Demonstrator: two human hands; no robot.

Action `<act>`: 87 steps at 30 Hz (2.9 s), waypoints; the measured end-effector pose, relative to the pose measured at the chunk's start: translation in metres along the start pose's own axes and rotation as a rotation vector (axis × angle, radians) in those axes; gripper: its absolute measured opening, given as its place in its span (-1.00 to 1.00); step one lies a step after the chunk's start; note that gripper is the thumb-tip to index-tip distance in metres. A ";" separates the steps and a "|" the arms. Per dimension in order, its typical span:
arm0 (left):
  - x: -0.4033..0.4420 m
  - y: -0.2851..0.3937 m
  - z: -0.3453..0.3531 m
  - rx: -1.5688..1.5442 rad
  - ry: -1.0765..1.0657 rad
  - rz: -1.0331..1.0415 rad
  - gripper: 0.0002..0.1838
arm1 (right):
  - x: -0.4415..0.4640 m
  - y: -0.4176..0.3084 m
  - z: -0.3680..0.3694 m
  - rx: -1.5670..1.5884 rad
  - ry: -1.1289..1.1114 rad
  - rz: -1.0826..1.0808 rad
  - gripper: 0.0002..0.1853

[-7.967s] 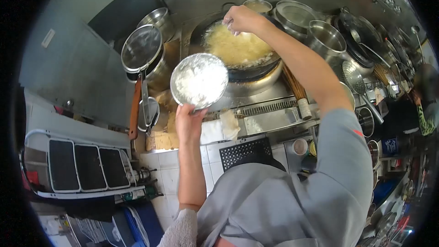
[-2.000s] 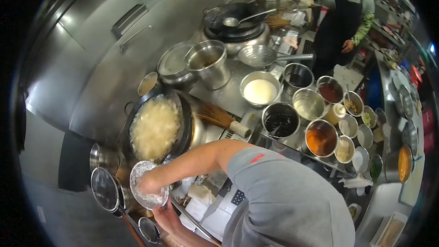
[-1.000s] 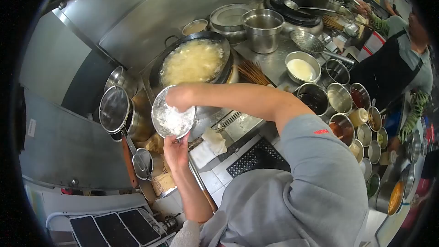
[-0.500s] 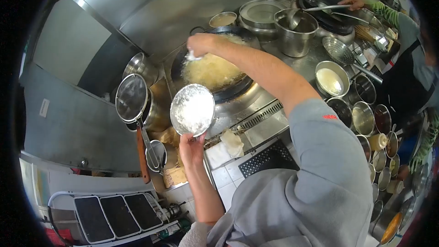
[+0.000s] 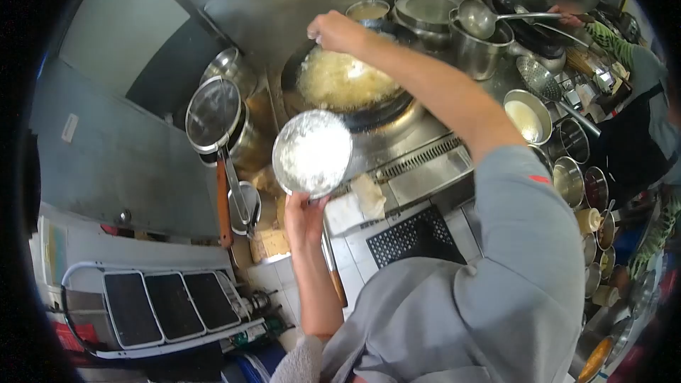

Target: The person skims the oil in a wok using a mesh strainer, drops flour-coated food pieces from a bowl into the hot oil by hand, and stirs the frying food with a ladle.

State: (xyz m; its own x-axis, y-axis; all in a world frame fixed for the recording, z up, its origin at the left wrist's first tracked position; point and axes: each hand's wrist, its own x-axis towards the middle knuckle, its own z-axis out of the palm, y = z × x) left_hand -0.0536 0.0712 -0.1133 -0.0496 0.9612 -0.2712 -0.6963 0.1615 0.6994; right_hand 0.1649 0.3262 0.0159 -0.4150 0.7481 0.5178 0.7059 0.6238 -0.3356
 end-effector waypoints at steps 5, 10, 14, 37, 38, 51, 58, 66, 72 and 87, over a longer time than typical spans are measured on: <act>-0.001 -0.007 0.016 -0.004 -0.079 0.021 -0.59 | -0.064 -0.071 0.004 0.191 -0.393 -0.244 -0.74; -0.008 -0.016 0.014 0.047 -0.069 -0.017 -0.57 | -0.143 -0.099 0.075 0.298 -0.517 -0.164 -0.64; -0.010 -0.015 0.016 0.078 -0.162 -0.056 -0.49 | -0.150 -0.126 0.049 0.056 -0.558 -0.190 -0.74; 0.010 -0.019 0.039 -0.033 -0.079 -0.026 -0.47 | -0.126 -0.105 0.023 -0.097 -0.304 -0.175 -0.75; 0.011 -0.018 0.039 -0.029 -0.074 -0.034 -0.46 | -0.126 -0.105 0.023 -0.090 -0.291 -0.166 -0.75; 0.030 -0.026 0.027 -0.076 -0.042 -0.019 -0.47 | -0.042 -0.033 0.021 0.207 -0.133 -0.092 -0.78; 0.015 -0.023 0.022 -0.050 0.017 -0.029 -0.46 | 0.019 0.023 0.068 -0.166 -0.275 0.033 -0.80; 0.004 -0.027 -0.021 0.013 0.042 0.012 -0.49 | 0.038 0.051 0.114 -0.009 0.296 -0.010 -0.89; 0.008 -0.026 0.001 -0.015 -0.111 -0.029 -0.71 | -0.075 -0.089 0.050 0.326 -0.075 -0.097 -0.91; -0.021 -0.026 0.021 -0.025 -0.127 -0.053 -0.60 | -0.175 -0.123 0.058 -0.234 -0.431 -0.066 -0.89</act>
State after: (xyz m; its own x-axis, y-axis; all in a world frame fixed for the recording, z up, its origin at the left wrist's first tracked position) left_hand -0.0192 0.0511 -0.1121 0.0778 0.9723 -0.2205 -0.7130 0.2088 0.6693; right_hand 0.1171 0.1316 -0.0795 -0.6277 0.7653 0.1425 0.7597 0.6422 -0.1021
